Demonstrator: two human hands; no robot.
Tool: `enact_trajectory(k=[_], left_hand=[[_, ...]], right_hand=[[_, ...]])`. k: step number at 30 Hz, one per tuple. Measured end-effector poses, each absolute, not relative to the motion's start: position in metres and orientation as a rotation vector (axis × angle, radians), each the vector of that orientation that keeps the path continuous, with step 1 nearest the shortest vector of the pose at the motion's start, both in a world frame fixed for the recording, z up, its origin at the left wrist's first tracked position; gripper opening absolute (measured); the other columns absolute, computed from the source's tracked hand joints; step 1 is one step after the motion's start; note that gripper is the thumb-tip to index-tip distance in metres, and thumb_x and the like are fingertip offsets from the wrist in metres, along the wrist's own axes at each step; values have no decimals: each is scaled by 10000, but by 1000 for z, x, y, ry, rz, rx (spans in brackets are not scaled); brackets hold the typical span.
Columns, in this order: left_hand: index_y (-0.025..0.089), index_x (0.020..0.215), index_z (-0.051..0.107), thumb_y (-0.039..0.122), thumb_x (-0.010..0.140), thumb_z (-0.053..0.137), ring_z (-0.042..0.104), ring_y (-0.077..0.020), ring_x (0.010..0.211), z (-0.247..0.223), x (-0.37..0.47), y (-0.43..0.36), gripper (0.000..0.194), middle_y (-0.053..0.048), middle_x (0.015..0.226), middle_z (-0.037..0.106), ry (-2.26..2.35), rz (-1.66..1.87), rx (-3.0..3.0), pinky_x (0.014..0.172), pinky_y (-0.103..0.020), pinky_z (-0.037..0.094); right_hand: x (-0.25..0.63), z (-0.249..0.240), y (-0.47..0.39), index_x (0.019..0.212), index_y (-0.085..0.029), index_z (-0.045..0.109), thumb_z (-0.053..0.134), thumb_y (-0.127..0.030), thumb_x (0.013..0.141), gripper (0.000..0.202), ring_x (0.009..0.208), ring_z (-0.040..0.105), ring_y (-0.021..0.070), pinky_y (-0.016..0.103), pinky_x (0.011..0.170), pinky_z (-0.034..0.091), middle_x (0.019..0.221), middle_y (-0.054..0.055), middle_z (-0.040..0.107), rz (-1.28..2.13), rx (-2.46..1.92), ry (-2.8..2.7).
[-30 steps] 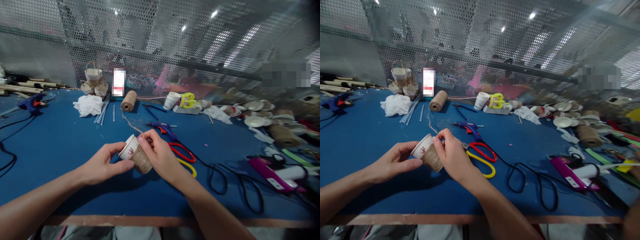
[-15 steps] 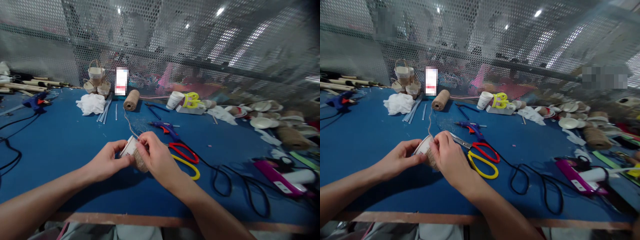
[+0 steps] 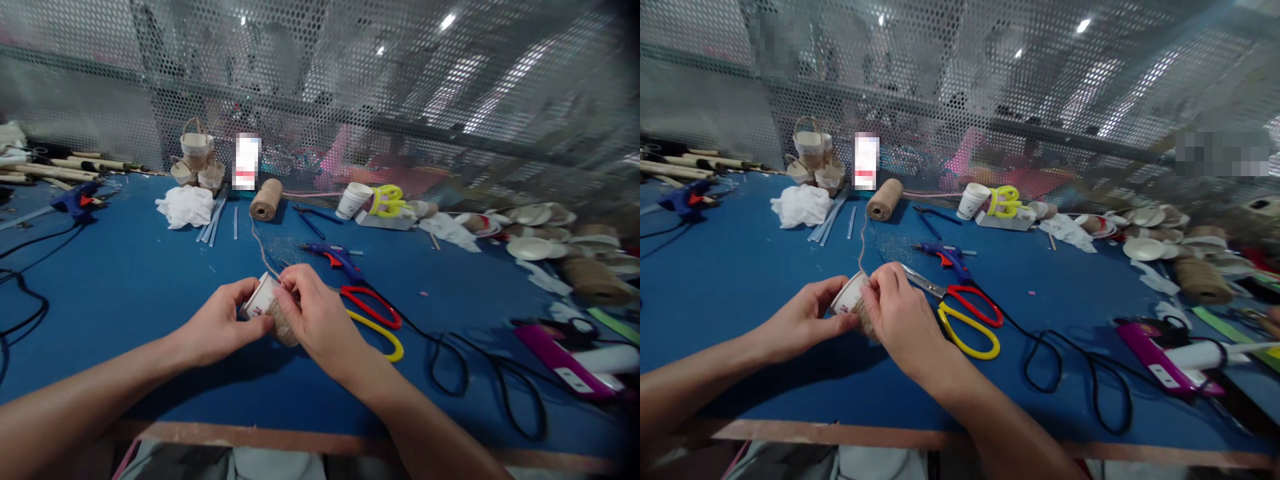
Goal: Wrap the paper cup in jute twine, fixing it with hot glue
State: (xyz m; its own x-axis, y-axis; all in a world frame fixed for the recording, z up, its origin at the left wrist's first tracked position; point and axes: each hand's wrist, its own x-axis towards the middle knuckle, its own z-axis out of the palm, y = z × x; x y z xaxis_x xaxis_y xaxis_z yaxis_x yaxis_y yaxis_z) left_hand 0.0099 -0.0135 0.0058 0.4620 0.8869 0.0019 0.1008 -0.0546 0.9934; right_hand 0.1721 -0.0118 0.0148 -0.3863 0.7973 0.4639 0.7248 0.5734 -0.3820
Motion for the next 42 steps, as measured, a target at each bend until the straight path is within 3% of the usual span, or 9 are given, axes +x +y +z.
enact_trajectory(k=[13, 31, 36, 42], left_hand=[[137, 759, 496, 171, 733, 537, 402, -89, 625, 8, 9, -15, 60, 26, 688, 468, 779, 838, 1579, 589, -204, 354], [122, 843, 485, 262, 738, 548, 380, -92, 615, 3, 10, -15, 186, 24, 698, 444, 851, 798, 1494, 566, -212, 339], [122, 851, 482, 245, 760, 531, 367, -88, 615, 3, 10, -15, 161, 26, 702, 438, 822, 808, 1527, 568, -207, 339], [137, 804, 498, 274, 737, 593, 396, -91, 620, 8, 9, -16, 180, 31, 685, 453, 850, 830, 1589, 576, -202, 346]], right_hand=[[182, 23, -12, 891, -190, 450, 355, -283, 912, 135, 755, 492, 156, 308, 705, 418, 818, 36, 502, 494, -1238, -2181], [173, 15, -13, 769, -221, 342, 366, -261, 878, 118, 719, 501, 181, 328, 619, 420, 847, 68, 490, 277, -1205, -2207], [174, 14, -14, 829, -211, 369, 374, -243, 891, 70, 787, 486, 157, 316, 721, 413, 905, 53, 472, 464, -1170, -2144], [174, 14, -15, 888, -197, 408, 369, -303, 894, 113, 709, 467, 135, 281, 652, 396, 824, 15, 475, 739, -1192, -1971]])
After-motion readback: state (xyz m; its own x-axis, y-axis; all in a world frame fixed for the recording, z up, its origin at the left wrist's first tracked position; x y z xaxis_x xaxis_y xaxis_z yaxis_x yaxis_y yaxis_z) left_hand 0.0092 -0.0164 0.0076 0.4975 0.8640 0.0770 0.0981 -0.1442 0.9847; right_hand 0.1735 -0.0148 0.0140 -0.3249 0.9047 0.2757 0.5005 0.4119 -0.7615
